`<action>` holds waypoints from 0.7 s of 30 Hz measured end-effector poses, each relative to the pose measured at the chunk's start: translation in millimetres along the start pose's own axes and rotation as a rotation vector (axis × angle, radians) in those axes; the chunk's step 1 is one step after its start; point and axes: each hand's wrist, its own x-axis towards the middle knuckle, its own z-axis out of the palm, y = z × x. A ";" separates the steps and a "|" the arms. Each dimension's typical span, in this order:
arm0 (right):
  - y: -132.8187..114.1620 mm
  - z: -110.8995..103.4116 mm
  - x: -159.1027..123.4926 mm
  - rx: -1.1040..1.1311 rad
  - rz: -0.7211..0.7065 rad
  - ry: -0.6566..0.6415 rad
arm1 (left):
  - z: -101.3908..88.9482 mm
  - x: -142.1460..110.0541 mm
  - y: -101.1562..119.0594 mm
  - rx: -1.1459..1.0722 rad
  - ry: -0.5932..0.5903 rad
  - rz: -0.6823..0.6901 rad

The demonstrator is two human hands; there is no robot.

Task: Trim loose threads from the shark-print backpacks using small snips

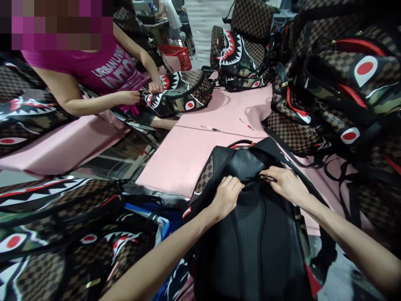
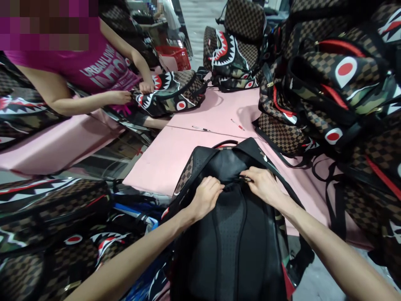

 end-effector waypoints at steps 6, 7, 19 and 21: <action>-9.8 13.1 -35.1 -0.352 -0.247 -0.117 | 2.0 -41.1 16.0 -0.142 -0.019 -0.034; -12.5 15.8 -42.2 -0.392 -0.264 -0.111 | -0.4 -43.4 17.3 -0.189 -0.034 -0.065; -31.3 27.0 -81.2 -0.380 -0.322 0.019 | -7.3 48.9 18.8 0.139 -0.535 -0.549; -28.1 26.1 -85.0 -0.363 -0.290 0.035 | -3.3 46.7 17.7 0.083 -0.536 -0.467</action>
